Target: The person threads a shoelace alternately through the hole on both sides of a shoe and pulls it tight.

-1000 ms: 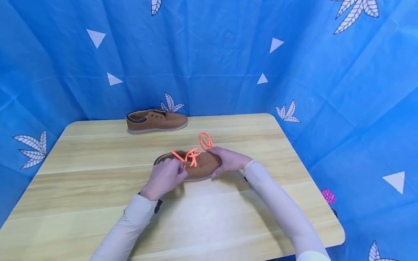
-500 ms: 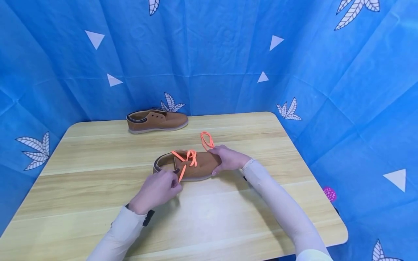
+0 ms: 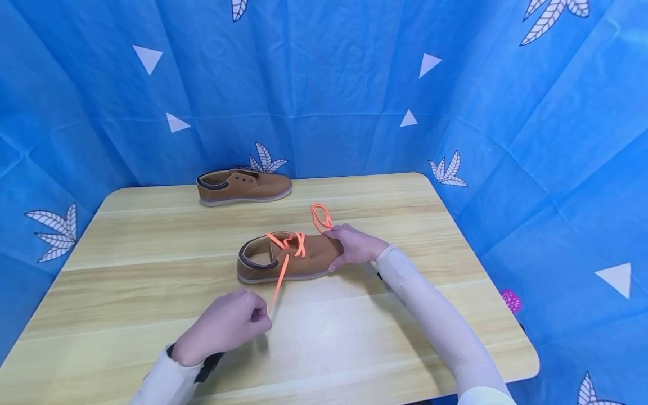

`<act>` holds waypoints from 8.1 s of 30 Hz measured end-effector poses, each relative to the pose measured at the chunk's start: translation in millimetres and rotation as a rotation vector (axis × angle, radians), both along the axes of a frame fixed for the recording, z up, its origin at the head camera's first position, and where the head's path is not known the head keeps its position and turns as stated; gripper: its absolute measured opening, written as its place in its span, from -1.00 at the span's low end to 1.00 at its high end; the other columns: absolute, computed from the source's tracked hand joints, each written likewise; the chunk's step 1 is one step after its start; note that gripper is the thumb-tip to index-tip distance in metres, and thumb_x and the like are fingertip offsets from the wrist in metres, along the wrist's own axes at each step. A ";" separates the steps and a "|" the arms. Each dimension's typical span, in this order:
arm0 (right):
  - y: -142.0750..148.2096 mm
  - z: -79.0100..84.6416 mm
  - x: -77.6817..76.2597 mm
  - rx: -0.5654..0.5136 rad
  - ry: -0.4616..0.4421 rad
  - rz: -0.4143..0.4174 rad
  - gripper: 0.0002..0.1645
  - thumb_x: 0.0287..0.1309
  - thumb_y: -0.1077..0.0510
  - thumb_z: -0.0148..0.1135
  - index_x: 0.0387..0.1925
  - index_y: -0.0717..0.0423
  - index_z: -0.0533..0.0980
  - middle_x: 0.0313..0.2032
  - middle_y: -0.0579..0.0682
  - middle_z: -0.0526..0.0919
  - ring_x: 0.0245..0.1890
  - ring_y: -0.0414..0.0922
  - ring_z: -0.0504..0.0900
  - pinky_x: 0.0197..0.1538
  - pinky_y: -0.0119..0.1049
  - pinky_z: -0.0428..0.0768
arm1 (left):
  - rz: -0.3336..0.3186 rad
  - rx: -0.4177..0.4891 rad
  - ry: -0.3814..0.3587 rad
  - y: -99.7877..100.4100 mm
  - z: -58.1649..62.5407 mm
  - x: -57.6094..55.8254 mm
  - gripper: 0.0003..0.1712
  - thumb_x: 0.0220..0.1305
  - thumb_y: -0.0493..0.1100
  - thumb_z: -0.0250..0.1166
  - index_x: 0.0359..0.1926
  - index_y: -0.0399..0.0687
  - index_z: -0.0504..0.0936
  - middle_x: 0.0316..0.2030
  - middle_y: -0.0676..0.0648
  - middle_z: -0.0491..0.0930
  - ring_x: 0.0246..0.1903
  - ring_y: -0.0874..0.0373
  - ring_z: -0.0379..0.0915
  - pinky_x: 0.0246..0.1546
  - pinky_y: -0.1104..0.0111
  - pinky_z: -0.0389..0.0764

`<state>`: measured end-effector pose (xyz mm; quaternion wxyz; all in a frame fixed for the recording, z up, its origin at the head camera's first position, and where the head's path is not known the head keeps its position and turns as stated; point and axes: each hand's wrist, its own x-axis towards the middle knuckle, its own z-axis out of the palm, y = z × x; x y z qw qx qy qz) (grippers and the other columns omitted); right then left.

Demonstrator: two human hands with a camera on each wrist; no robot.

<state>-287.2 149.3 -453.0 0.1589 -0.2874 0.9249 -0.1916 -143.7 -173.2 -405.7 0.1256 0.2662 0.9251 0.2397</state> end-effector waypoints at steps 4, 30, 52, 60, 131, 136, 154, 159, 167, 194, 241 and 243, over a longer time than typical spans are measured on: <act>-0.5 0.1 -0.3 -0.008 -0.002 0.007 0.17 -0.05 -0.16 0.65 0.50 0.16 0.31 0.42 0.18 0.44 0.40 0.13 0.40 0.50 -0.01 0.37 | -0.009 0.015 -0.025 -6.6 2.5 8.2 -0.70 0.11 -0.18 0.27 -0.67 0.28 0.46 -0.71 0.31 0.21 -0.67 0.45 0.12 -0.64 0.49 0.15; 2.6 -1.8 -1.4 -0.008 0.016 -0.004 0.14 -0.06 -0.19 0.66 0.49 0.06 0.34 0.38 0.12 0.49 0.35 0.08 0.44 0.45 -0.02 0.41 | -0.066 0.150 -0.240 -24.2 -27.0 -15.2 -0.79 0.41 -0.08 0.28 -0.36 0.03 0.75 -0.61 0.24 0.45 -0.65 0.43 0.22 -0.60 0.47 0.35; 0.5 -2.3 -0.8 -0.045 0.024 0.017 0.08 -0.09 -0.16 0.68 0.43 0.09 0.41 0.34 0.11 0.55 0.35 0.11 0.47 0.46 -0.02 0.42 | 0.127 0.348 -0.296 10.3 -60.5 -59.7 -0.57 0.51 0.05 0.23 -0.44 -0.10 0.73 -0.70 0.15 0.24 -0.70 0.35 0.07 -0.61 0.47 0.13; 1.1 -1.2 -1.2 -0.024 0.034 0.010 0.12 -0.09 -0.18 0.67 0.46 0.07 0.38 0.34 0.12 0.53 0.31 0.09 0.48 0.42 -0.03 0.45 | 0.036 0.315 -0.307 -7.7 -52.5 -49.9 -0.61 0.51 0.00 0.23 -0.46 -0.08 0.69 -0.68 0.17 0.21 -0.69 0.38 0.06 -0.60 0.49 0.17; -84.0 25.3 -0.2 -0.841 -0.557 -0.375 -0.69 0.43 0.18 0.19 -0.25 0.40 0.68 -0.60 -0.05 0.69 -0.70 -0.24 0.55 -0.55 -0.40 0.56 | 0.069 0.206 0.024 19.2 -21.0 -160.6 -0.76 0.51 -0.09 0.24 0.04 -0.01 0.76 -0.06 -0.06 0.76 -0.06 0.02 0.59 0.15 0.02 0.61; -87.3 20.9 2.9 -0.836 -0.547 -0.382 -0.74 0.40 0.24 0.19 -0.29 0.38 0.69 -0.63 -0.05 0.68 -0.72 -0.26 0.53 -0.57 -0.42 0.55 | 0.098 0.194 -0.007 19.2 -21.3 -161.7 -0.75 0.53 -0.09 0.22 0.05 -0.02 0.74 -0.04 -0.08 0.73 -0.05 0.00 0.55 0.17 0.01 0.59; -102.8 16.6 14.7 -0.819 -0.422 -0.487 -0.69 0.44 0.18 0.20 -0.30 0.32 0.74 -0.63 -0.06 0.68 -0.70 -0.27 0.58 -0.57 -0.46 0.53 | 0.106 0.236 -0.042 17.4 -19.8 -155.6 -0.68 0.52 -0.09 0.23 0.17 -0.11 0.65 0.04 -0.15 0.72 0.06 -0.06 0.61 0.14 0.01 0.62; -107.8 17.3 17.1 -0.775 -0.371 -0.508 -0.64 0.48 0.12 0.19 -0.33 0.27 0.75 -0.64 -0.06 0.68 -0.69 -0.25 0.61 -0.57 -0.46 0.56 | 0.038 0.318 -0.093 12.5 -19.7 -153.9 -0.62 0.50 -0.22 0.20 0.26 -0.15 0.61 0.18 -0.21 0.67 0.21 -0.15 0.59 0.25 -0.07 0.58; -112.5 19.8 19.4 -0.783 -0.356 -0.547 -0.70 0.45 0.15 0.22 -0.21 0.31 0.75 -0.63 0.00 0.70 -0.70 -0.25 0.63 -0.58 -0.46 0.57 | 0.080 0.365 -0.280 5.3 -14.3 -153.7 -0.54 0.51 -0.16 0.12 0.35 -0.10 0.56 0.34 -0.20 0.56 0.40 -0.21 0.41 0.41 -0.18 0.38; -30.3 -5.0 24.6 -0.121 0.026 -0.046 0.41 -0.07 -0.23 0.65 0.56 0.37 0.09 0.57 0.31 0.15 0.59 0.24 0.15 0.61 0.04 0.16 | 0.225 0.419 -0.277 13.5 -14.6 -158.7 -0.61 0.54 -0.08 0.18 0.23 -0.13 0.67 0.26 -0.19 0.64 0.35 -0.15 0.48 0.42 -0.07 0.42; -29.9 -14.5 22.7 -0.104 0.073 -0.084 0.28 -0.12 -0.19 0.68 0.52 0.20 0.25 0.54 0.25 0.26 0.58 0.17 0.19 0.59 0.04 0.22 | 0.688 0.898 -0.306 -47.6 -21.0 -200.6 -0.92 0.37 -0.25 0.38 -0.17 0.02 0.69 -0.42 0.25 0.73 -0.34 0.37 0.73 -0.09 0.47 0.72; -29.5 -14.0 22.2 -0.097 0.071 -0.084 0.28 -0.11 -0.20 0.68 0.53 0.19 0.24 0.54 0.23 0.27 0.58 0.15 0.20 0.59 0.02 0.23 | 0.682 0.888 -0.323 -51.1 -24.2 -199.7 -0.90 0.38 -0.26 0.37 -0.13 -0.01 0.68 -0.42 0.26 0.73 -0.33 0.38 0.72 -0.06 0.45 0.72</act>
